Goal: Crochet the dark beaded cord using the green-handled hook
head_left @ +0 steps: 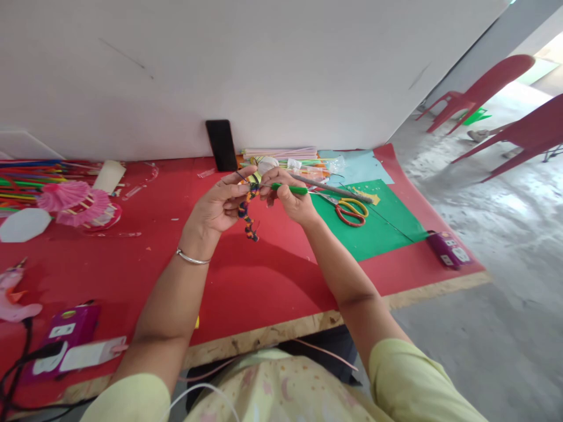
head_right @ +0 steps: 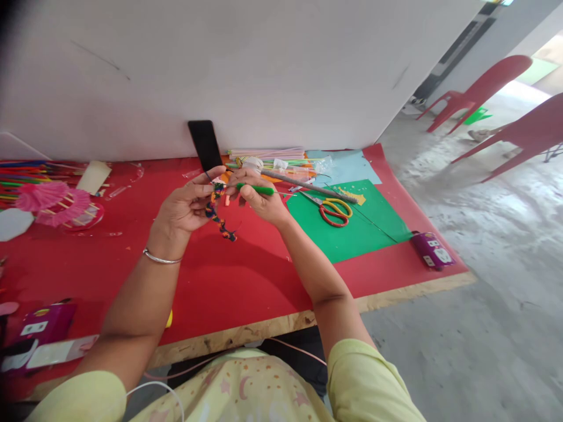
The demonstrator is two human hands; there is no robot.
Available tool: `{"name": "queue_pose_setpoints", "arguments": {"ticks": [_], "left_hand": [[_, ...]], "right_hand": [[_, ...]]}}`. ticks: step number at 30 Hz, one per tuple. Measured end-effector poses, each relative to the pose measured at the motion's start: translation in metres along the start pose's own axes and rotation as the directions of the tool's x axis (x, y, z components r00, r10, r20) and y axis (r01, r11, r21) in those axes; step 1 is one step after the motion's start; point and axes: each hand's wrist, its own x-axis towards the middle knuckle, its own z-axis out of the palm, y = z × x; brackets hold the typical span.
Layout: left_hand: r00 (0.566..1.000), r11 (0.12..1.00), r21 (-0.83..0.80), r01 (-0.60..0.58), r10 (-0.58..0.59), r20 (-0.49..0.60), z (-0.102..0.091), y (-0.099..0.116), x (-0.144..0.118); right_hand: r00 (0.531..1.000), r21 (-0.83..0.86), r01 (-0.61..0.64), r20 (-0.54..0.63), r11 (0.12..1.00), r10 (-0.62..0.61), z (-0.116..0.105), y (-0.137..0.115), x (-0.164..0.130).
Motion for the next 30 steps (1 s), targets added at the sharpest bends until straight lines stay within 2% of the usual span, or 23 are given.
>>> {"name": "queue_pose_setpoints", "arguments": {"ticks": [4, 10, 19, 26, 30], "left_hand": [[1.000, 1.000, 0.014, -0.013, 0.013, -0.010, 0.001, 0.003, -0.003], [0.999, 0.998, 0.059, -0.029, 0.030, -0.015, 0.002, 0.005, -0.006], [1.000, 0.991, 0.128, -0.029, 0.030, -0.002, 0.001, 0.007, -0.007], [1.000, 0.991, 0.135, -0.022, 0.022, 0.003, -0.002, 0.007, -0.007], [1.000, 0.990, 0.142, -0.018, 0.019, -0.004, 0.000, 0.009, -0.008]], "right_hand": [[0.995, -0.086, 0.085, 0.062, 0.993, -0.080, -0.009, -0.009, 0.001], [0.996, -0.186, 0.069, 0.073, 0.980, -0.056, -0.015, -0.026, 0.004], [0.974, -0.289, 0.135, 0.216, 0.948, -0.072, -0.021, -0.043, 0.007], [0.985, -0.221, -0.008, 0.167, 0.975, 0.046, -0.019, -0.041, 0.003], [0.986, -0.180, -0.038, 0.154, 0.983, 0.066, -0.020, -0.038, 0.001]]}}
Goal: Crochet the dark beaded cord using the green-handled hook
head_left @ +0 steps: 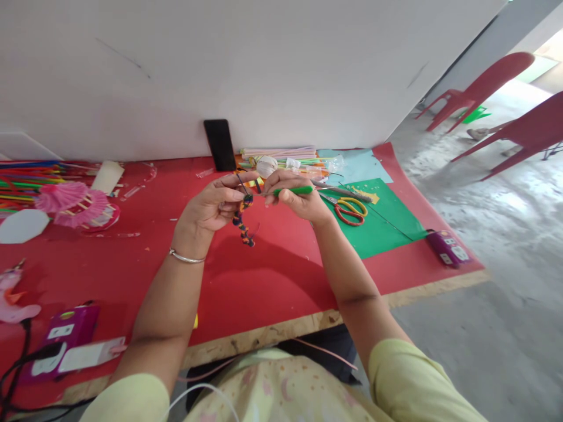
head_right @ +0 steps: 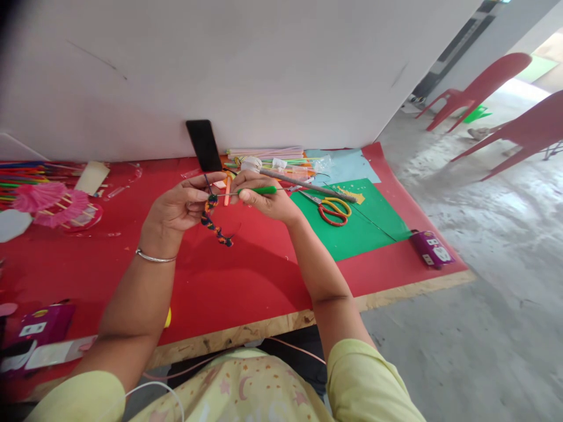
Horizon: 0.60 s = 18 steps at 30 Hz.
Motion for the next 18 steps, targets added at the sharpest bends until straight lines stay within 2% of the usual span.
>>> {"name": "queue_pose_setpoints", "arguments": {"ticks": [3, 6, 7, 9, 11, 13, 16, 18], "left_hand": [[0.999, 0.999, 0.017, -0.038, 0.038, -0.005, 0.005, 0.000, 0.000], [0.976, 0.976, 0.081, -0.201, 0.206, -0.065, 0.014, -0.005, 0.002], [0.949, 0.951, 0.125, -0.281, 0.295, -0.114, 0.017, -0.008, 0.003], [0.860, 0.883, 0.243, -0.402, 0.456, -0.231, 0.022, -0.015, 0.004], [0.791, 0.831, 0.368, -0.418, 0.532, -0.303, 0.026, -0.023, 0.004], [0.728, 0.780, 0.477, -0.405, 0.591, -0.347, 0.029, -0.031, 0.003], [0.709, 0.769, 0.487, -0.414, 0.608, -0.357, 0.035, -0.040, 0.001], [0.731, 0.804, 0.405, -0.435, 0.578, -0.363, 0.037, -0.042, 0.003]], "right_hand": [[0.997, 0.106, -0.064, -0.037, 0.992, 0.068, 0.008, 0.006, 0.002], [0.953, 0.383, -0.212, -0.123, 0.899, 0.277, 0.028, 0.016, 0.006], [0.921, 0.484, -0.260, -0.136, 0.836, 0.365, 0.037, 0.020, 0.008], [0.865, 0.622, -0.332, -0.098, 0.709, 0.492, 0.054, 0.027, 0.011], [0.823, 0.686, -0.316, -0.144, 0.655, 0.549, 0.069, 0.030, 0.014], [0.778, 0.713, -0.282, -0.221, 0.642, 0.588, 0.078, 0.029, 0.016], [0.721, 0.768, -0.258, -0.251, 0.586, 0.646, 0.085, 0.020, 0.017], [0.711, 0.813, -0.240, -0.224, 0.530, 0.667, 0.089, 0.012, 0.018]]}}
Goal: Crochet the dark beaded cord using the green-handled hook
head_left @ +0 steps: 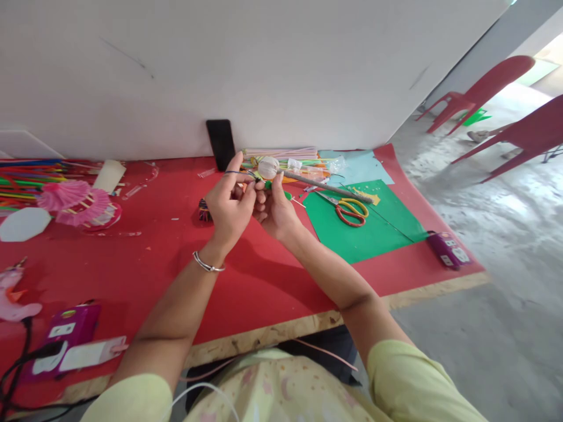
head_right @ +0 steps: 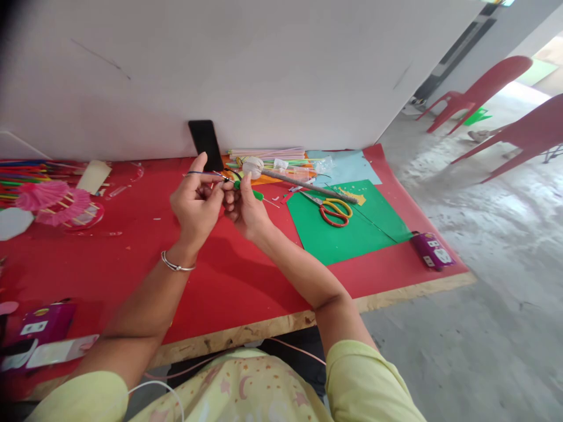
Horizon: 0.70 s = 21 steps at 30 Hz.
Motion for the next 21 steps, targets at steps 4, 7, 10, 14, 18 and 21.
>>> {"name": "queue_pose_setpoints", "arguments": {"ticks": [4, 7, 10, 14, 18, 21], "left_hand": [[0.983, 0.954, -0.242, 0.176, -0.157, 0.098, 0.001, 0.003, 0.009], [0.947, 0.902, -0.305, 0.306, -0.254, 0.196, -0.006, 0.010, 0.018], [0.884, 0.870, -0.249, 0.425, -0.340, 0.321, -0.016, 0.018, 0.025], [0.849, 0.863, -0.201, 0.463, -0.368, 0.379, -0.022, 0.023, 0.028], [0.826, 0.843, -0.210, 0.495, -0.383, 0.413, -0.023, 0.021, 0.030], [0.810, 0.830, -0.209, 0.517, -0.395, 0.434, -0.026, 0.019, 0.032]], "right_hand": [[0.999, 0.017, -0.005, 0.050, 1.000, 0.004, 0.003, 0.001, -0.005], [0.991, -0.116, 0.067, 0.123, 0.991, -0.053, -0.011, 0.004, 0.003], [0.964, -0.288, 0.233, 0.196, 0.929, -0.181, -0.031, 0.002, 0.013], [0.923, -0.440, 0.373, 0.263, 0.817, -0.280, -0.047, -0.009, 0.019], [0.888, -0.442, 0.447, 0.325, 0.778, -0.326, -0.047, -0.014, 0.017], [0.880, -0.477, 0.465, 0.340, 0.746, -0.331, -0.047, -0.020, 0.016]]}}
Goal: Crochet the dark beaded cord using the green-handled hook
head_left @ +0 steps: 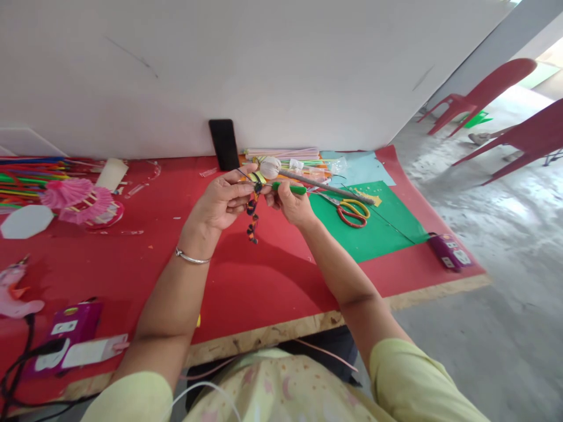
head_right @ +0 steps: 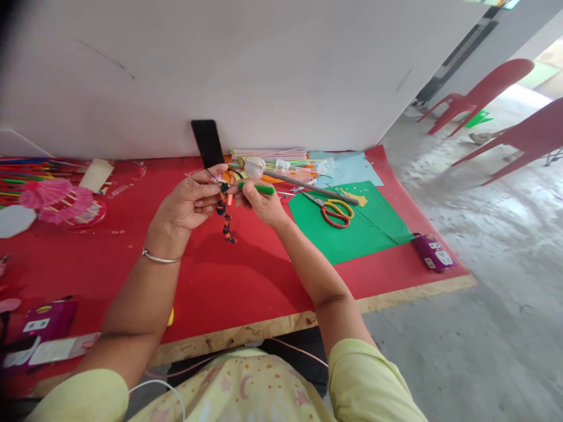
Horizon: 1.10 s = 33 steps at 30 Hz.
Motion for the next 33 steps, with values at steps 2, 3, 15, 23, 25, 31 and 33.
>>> {"name": "queue_pose_setpoints", "arguments": {"ticks": [2, 3, 15, 23, 25, 31, 33], "left_hand": [[1.000, 1.000, 0.016, -0.004, 0.004, 0.004, -0.002, 0.002, -0.001], [1.000, 0.999, 0.031, -0.009, 0.009, 0.002, -0.003, 0.003, -0.001], [1.000, 0.994, 0.108, -0.012, 0.010, 0.016, -0.004, 0.008, -0.005], [0.995, 0.991, 0.087, -0.101, 0.098, 0.030, -0.002, 0.003, -0.002], [0.990, 0.986, 0.089, -0.144, 0.143, 0.014, 0.000, 0.001, -0.001], [0.981, 0.975, 0.112, -0.193, 0.195, -0.001, 0.003, -0.003, -0.001], [0.982, 0.976, 0.113, -0.188, 0.188, 0.004, 0.001, -0.003, -0.001]], "right_hand": [[0.998, -0.047, 0.036, 0.051, 0.998, -0.034, -0.006, -0.006, 0.001], [0.995, -0.069, 0.064, 0.085, 0.996, -0.058, -0.009, -0.009, 0.002], [0.879, -0.243, 0.449, 0.293, 0.860, -0.376, -0.032, -0.026, 0.007], [0.888, -0.248, 0.446, 0.245, 0.860, -0.389, -0.029, -0.024, 0.006], [0.890, -0.248, 0.441, 0.240, 0.862, -0.386, -0.028, -0.024, 0.006], [0.898, -0.233, 0.424, 0.233, 0.875, -0.373, -0.027, -0.024, 0.004], [0.903, -0.238, 0.414, 0.227, 0.878, -0.364, -0.027, -0.024, 0.004]]}}
